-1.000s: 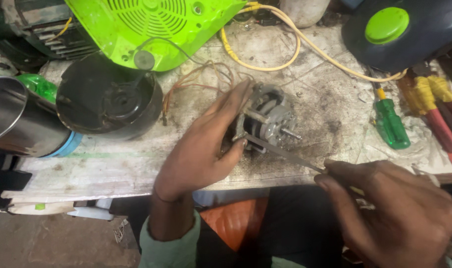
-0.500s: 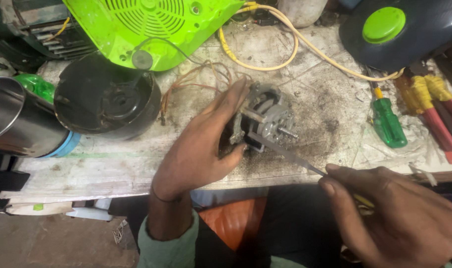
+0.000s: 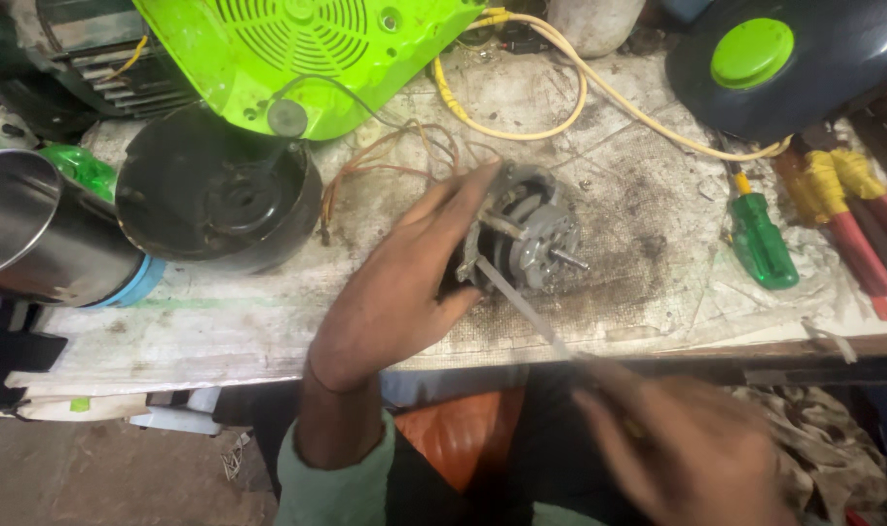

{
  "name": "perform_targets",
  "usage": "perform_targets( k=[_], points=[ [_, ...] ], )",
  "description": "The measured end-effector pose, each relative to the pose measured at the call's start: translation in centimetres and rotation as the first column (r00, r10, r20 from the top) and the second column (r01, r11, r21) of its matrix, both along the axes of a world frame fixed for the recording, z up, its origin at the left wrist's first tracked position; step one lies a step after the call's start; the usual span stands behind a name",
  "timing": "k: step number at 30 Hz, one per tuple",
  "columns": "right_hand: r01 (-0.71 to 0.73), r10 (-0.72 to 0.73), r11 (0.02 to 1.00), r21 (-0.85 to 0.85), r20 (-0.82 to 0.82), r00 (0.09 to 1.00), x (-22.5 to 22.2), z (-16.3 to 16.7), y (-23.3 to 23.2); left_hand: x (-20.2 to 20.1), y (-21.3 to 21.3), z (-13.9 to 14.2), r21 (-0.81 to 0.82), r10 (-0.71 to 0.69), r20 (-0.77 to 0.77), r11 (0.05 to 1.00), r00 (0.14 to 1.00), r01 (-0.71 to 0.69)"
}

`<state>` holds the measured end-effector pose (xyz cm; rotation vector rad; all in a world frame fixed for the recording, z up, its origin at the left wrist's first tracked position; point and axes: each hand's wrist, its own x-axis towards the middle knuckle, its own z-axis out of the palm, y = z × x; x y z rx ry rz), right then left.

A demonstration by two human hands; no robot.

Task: The person holds a small electric motor on a cluttered workbench and files its metal shaft and housing with a flat file, repositioning the motor repeatedly. They then use a green-handled screwdriver to work on the motor's parts while steadying it with the other hand.

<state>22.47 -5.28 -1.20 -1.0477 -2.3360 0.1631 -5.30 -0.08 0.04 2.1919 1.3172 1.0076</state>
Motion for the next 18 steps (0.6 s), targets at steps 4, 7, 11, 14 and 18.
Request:
perform_targets(
  k=[4,7,11,14,18],
  points=[
    [-0.066,0.085,0.988,-0.143,0.13,0.988,-1.2,-2.1,-0.4,0.3,-0.2,0.2,0.009,0.037,0.011,0.999,0.999,-0.037],
    [-0.099,0.097,0.994,-0.043,-0.044,0.994,-1.2,-2.3,-1.4,0.7,-0.1,0.0,-0.012,0.061,0.006,0.998,0.998,-0.061],
    [-0.095,0.094,0.995,-0.003,-0.159,0.983,-0.9,-3.0,-1.4,0.9,0.0,0.0,-0.017,0.065,-0.007,0.998,0.998,-0.065],
    [-0.139,0.144,0.989,0.047,-0.153,0.978,-1.5,-4.7,-0.1,1.1,0.0,0.4,-0.023,0.055,0.037,0.998,0.998,-0.054],
    [-0.144,0.152,0.987,0.073,-0.123,0.981,-2.4,-6.3,0.9,1.4,-0.4,1.2,0.049,0.097,0.029,0.994,0.995,-0.098]
  ],
)
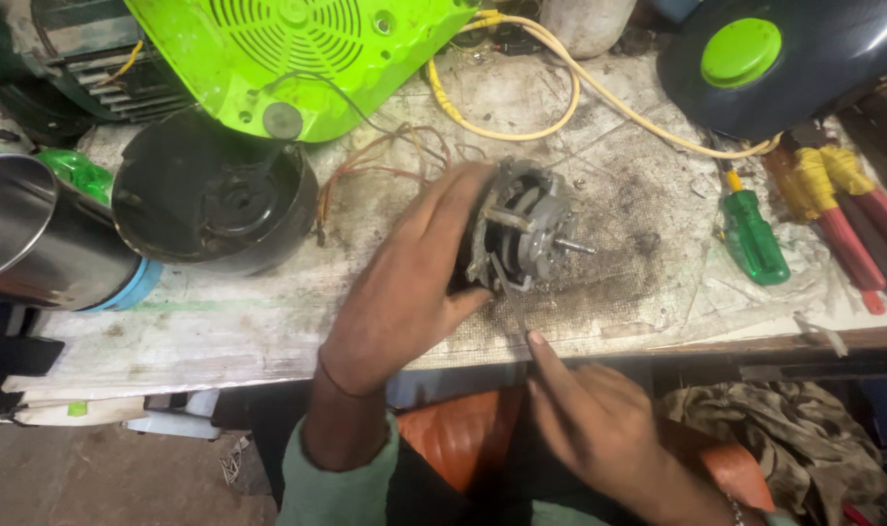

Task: The person holds a small electric motor on a cluttered workbench and files its metal shaft and housing with a flat file, repositioning the motor repeatedly. They then use a green-handled screwdriver to work on the motor's parts while steadying it with the other hand.

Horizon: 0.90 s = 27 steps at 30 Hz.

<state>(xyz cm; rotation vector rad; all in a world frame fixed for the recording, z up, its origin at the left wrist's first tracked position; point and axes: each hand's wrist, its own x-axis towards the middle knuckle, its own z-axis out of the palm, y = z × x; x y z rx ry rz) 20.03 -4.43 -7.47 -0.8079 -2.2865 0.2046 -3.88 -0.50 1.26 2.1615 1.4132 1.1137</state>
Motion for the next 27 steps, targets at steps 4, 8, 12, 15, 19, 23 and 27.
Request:
perform_targets(
  k=[4,8,12,15,19,23,27],
  points=[
    [0.004,-0.003,0.999,0.039,-0.008,1.0,-0.3,-0.3,0.1,0.8,-0.2,0.0,-0.012,0.099,-0.069,0.995,0.993,-0.1],
    [-0.009,0.011,0.999,0.049,-0.051,0.999,-0.1,-0.4,0.1,1.3,0.2,-0.7,0.121,0.134,-0.174,0.986,0.976,-0.113],
    [0.009,-0.005,0.999,0.045,-0.085,0.996,0.2,-0.7,0.1,1.7,0.4,-1.3,0.2,0.183,-0.233,0.97,0.955,-0.137],
    [0.018,-0.009,0.997,0.076,-0.123,0.992,0.4,-0.8,0.1,1.9,0.3,-1.3,0.204,0.16,-0.201,0.972,0.966,-0.118],
    [0.015,-0.008,0.999,0.044,-0.156,0.988,0.2,-0.6,0.1,1.8,0.5,-1.5,0.214,0.156,-0.25,0.971,0.956,-0.103],
    [0.014,-0.012,1.0,0.009,-0.16,0.987,-0.2,-0.5,0.3,1.7,0.6,-1.8,0.2,0.157,-0.248,0.974,0.956,-0.108],
    [0.011,-0.009,1.0,0.012,-0.149,0.989,-0.5,-0.5,0.5,1.6,0.4,-1.4,0.261,0.13,-0.231,0.963,0.964,-0.067]
  ],
)
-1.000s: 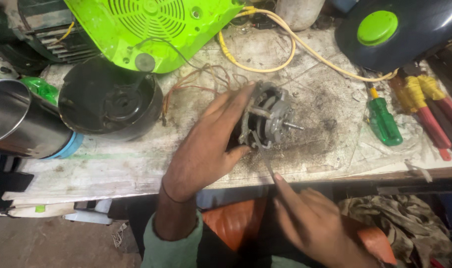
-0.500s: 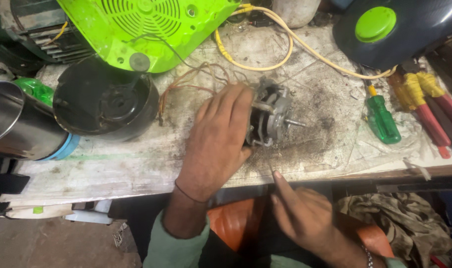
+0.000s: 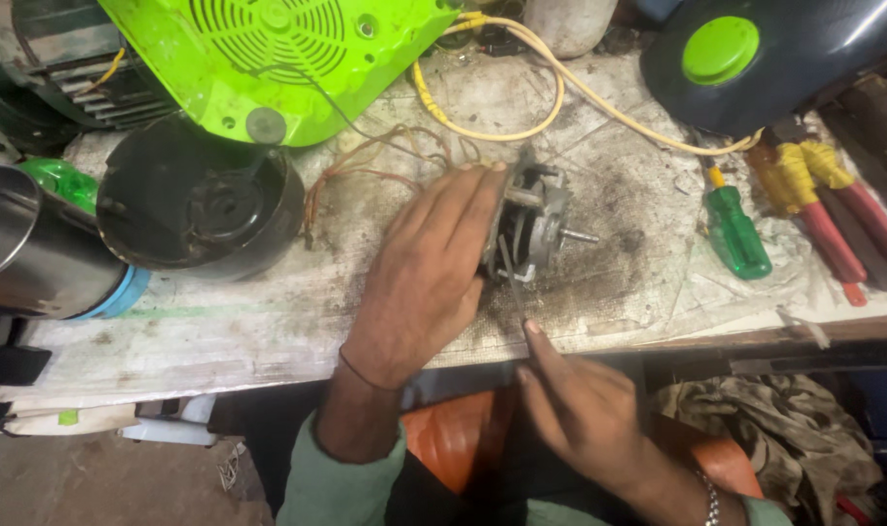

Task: The person holds a small electric motor on a cluttered workbench and files its metal shaft and housing with a flat file, repositioning the motor repeatedly. They then use a green-handled screwdriver to work on the motor's parts while steadying it with the other hand.

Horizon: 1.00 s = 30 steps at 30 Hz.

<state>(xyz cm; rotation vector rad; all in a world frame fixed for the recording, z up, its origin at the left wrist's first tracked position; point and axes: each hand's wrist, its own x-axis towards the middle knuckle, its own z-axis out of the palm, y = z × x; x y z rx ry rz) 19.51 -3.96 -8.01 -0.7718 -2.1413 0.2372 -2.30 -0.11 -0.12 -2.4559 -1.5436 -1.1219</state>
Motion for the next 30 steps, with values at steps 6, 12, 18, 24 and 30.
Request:
perform_targets(
  k=[6,12,18,24,30],
  points=[
    [-0.071,0.07,0.997,-0.014,-0.071,0.995,-0.2,0.2,-0.4,-1.0,-0.9,1.5,-0.036,-0.097,0.051,0.994,0.994,0.098],
    [-0.026,-0.045,0.941,-0.338,-0.199,0.979,-0.3,1.1,-2.3,-0.7,-0.8,1.6,-0.053,-0.106,0.002,0.993,0.994,0.106],
    [-0.001,-0.12,0.912,-0.41,-0.269,0.955,-0.6,0.7,-2.9,0.4,-0.9,1.5,-0.057,-0.091,-0.033,0.994,0.995,0.089],
    [-0.081,-0.089,0.894,-0.44,-0.352,0.932,-0.8,0.1,-2.7,0.7,-0.9,1.7,-0.039,-0.069,-0.057,0.997,0.996,0.067],
    [-0.014,-0.113,0.916,-0.401,-0.293,0.949,-0.1,0.9,-2.3,0.7,-1.0,1.5,-0.057,-0.072,-0.039,0.996,0.997,0.07]
  ],
)
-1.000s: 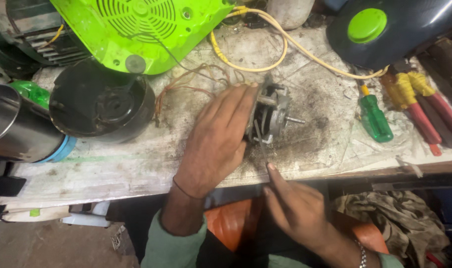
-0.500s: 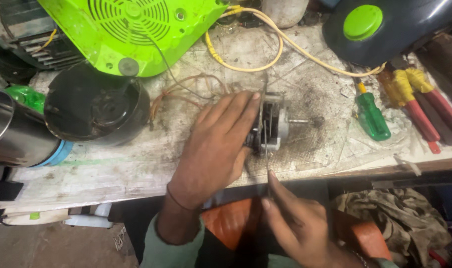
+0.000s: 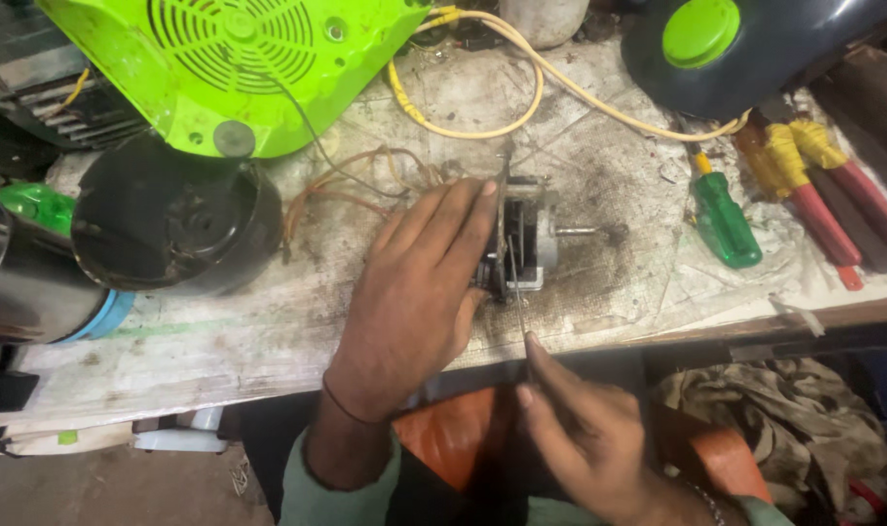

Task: The person holds a small electric motor on a cluttered workbench and files its metal shaft and housing with a flat file, repositioning the motor repeatedly. They then use a green-handled screwdriver to work on the motor's parts while steadying it with the other hand.

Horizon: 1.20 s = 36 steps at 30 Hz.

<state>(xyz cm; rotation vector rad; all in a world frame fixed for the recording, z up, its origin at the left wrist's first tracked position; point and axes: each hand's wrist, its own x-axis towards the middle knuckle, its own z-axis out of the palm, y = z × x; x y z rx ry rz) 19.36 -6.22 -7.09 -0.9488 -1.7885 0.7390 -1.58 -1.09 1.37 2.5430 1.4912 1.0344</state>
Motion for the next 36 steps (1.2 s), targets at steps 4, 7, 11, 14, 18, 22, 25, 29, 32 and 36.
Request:
perform_targets(
  k=[4,7,11,14,18,22,25,29,32,36],
  points=[
    [0.005,-0.005,1.0,-0.007,0.043,0.999,0.2,-0.1,0.2,0.0,0.1,0.0,-0.005,0.012,-0.006,1.0,1.0,-0.012],
    [-0.023,0.023,0.999,0.026,-0.006,1.0,0.2,-0.8,0.0,0.0,0.2,0.0,0.008,0.015,-0.02,1.0,1.0,-0.015],
    [-0.039,0.038,0.999,0.037,0.011,0.999,0.2,-1.6,-0.1,0.1,0.3,-0.1,-0.001,0.044,-0.013,0.999,0.999,-0.044],
    [-0.037,0.039,0.997,0.066,-0.02,0.999,0.2,-1.8,0.1,0.1,0.3,-0.3,0.007,0.038,-0.026,0.999,0.999,-0.037],
    [0.045,-0.051,0.997,0.068,0.091,0.995,0.3,-1.8,0.3,0.0,0.3,-0.4,-0.018,0.024,-0.015,1.0,1.0,-0.025],
    [-0.044,0.043,0.986,0.161,0.011,0.999,0.6,-2.1,0.0,-0.1,0.3,-0.4,-0.027,0.033,-0.022,0.999,0.999,-0.034],
    [-0.034,0.035,0.984,0.174,-0.001,0.999,1.0,-2.3,0.0,-0.2,0.3,-0.5,-0.033,0.034,-0.028,0.999,0.999,-0.035],
    [-0.026,0.023,0.98,0.199,0.019,1.0,1.1,-2.7,0.6,-0.2,0.4,-0.7,-0.053,0.053,-0.066,0.997,0.996,-0.057],
    [-0.096,0.101,0.971,0.221,-0.012,0.995,1.0,-2.6,0.7,0.0,0.5,-0.7,-0.034,0.072,-0.08,0.997,0.994,-0.075],
    [-0.099,0.1,0.964,0.246,0.011,0.995,1.0,-2.5,0.6,0.0,0.2,-0.4,-0.076,0.074,-0.067,0.994,0.995,-0.079]
  ],
)
